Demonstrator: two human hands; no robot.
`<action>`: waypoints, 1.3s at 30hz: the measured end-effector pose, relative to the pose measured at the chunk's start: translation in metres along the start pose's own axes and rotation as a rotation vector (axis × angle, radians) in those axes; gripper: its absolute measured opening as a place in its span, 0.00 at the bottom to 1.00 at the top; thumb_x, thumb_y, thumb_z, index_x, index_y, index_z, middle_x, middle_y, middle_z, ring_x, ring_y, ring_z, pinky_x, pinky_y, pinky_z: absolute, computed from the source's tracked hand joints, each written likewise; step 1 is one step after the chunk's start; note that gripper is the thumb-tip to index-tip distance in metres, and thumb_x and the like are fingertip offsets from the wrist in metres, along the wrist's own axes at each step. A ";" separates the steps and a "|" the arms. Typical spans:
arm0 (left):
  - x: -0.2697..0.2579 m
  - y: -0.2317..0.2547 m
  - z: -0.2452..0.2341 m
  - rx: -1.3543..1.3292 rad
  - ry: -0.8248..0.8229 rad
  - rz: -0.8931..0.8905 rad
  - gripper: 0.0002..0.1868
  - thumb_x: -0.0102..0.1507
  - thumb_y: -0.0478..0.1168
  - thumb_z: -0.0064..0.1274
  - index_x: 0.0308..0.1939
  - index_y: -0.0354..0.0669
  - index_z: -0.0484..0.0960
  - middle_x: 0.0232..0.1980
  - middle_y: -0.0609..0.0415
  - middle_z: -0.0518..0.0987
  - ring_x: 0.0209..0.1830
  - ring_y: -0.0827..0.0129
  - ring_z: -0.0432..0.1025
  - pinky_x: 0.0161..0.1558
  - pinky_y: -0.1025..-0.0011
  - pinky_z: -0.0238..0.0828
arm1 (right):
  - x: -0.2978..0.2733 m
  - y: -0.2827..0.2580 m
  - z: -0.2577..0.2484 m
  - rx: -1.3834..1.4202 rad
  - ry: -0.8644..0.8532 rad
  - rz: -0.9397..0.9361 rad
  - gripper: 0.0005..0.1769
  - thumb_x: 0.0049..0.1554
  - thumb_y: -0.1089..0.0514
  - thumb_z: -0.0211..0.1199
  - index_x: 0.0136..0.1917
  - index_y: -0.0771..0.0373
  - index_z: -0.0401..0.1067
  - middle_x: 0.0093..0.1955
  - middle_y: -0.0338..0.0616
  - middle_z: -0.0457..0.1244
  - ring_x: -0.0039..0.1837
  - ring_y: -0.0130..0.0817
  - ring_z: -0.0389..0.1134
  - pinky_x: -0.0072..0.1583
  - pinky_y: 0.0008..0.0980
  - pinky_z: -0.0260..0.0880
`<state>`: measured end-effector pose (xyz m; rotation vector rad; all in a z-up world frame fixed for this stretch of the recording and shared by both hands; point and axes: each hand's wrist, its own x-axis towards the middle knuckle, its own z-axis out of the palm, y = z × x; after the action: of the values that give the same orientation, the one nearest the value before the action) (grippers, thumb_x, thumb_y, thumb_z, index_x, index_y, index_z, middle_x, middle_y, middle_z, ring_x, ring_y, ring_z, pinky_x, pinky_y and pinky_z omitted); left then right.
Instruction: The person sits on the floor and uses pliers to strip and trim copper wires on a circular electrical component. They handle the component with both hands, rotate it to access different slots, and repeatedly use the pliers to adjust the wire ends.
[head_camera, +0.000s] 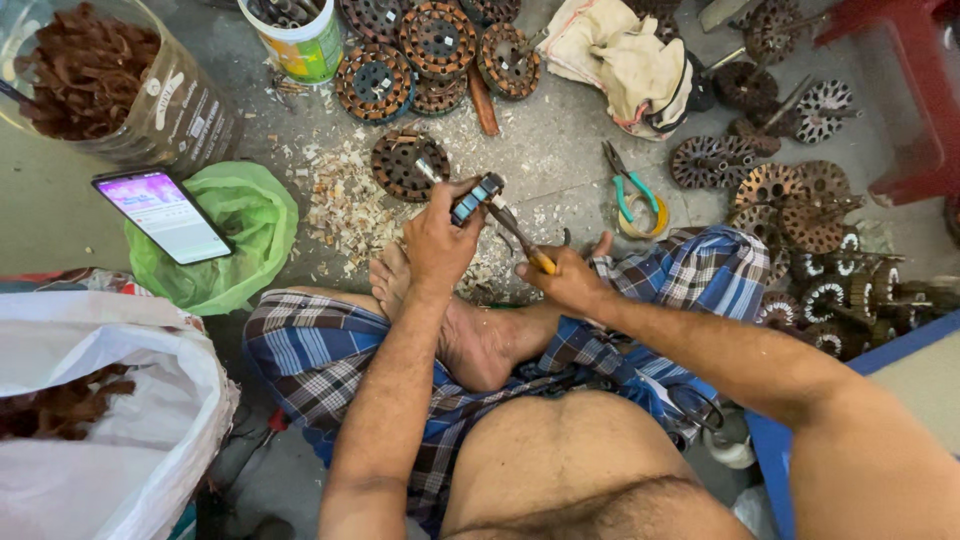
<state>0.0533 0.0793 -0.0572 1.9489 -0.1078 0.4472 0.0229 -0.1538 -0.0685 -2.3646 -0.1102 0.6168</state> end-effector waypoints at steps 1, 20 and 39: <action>0.003 -0.002 0.002 -0.002 0.015 -0.031 0.19 0.59 0.36 0.67 0.52 0.45 0.79 0.46 0.52 0.86 0.42 0.58 0.82 0.42 0.63 0.78 | 0.005 -0.003 -0.001 -0.013 0.003 0.021 0.24 0.58 0.41 0.64 0.41 0.66 0.73 0.32 0.53 0.63 0.40 0.47 0.65 0.48 0.48 0.66; 0.002 -0.015 0.010 0.119 -0.010 -0.080 0.20 0.56 0.39 0.68 0.47 0.46 0.73 0.41 0.51 0.86 0.41 0.49 0.81 0.40 0.53 0.75 | -0.013 -0.036 -0.048 0.078 -0.346 0.016 0.29 0.61 0.42 0.55 0.71 0.55 0.70 0.65 0.45 0.69 0.67 0.37 0.67 0.69 0.37 0.61; 0.001 -0.014 0.015 0.253 -0.182 -0.007 0.22 0.59 0.40 0.68 0.53 0.48 0.75 0.39 0.53 0.85 0.33 0.61 0.82 0.34 0.62 0.78 | -0.005 -0.003 -0.037 0.027 -0.271 0.130 0.31 0.64 0.36 0.56 0.58 0.68 0.71 0.45 0.54 0.66 0.49 0.41 0.67 0.54 0.39 0.66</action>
<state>0.0621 0.0720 -0.0743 2.2367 -0.1680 0.2880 0.0362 -0.1751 -0.0401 -2.2630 -0.0683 0.9942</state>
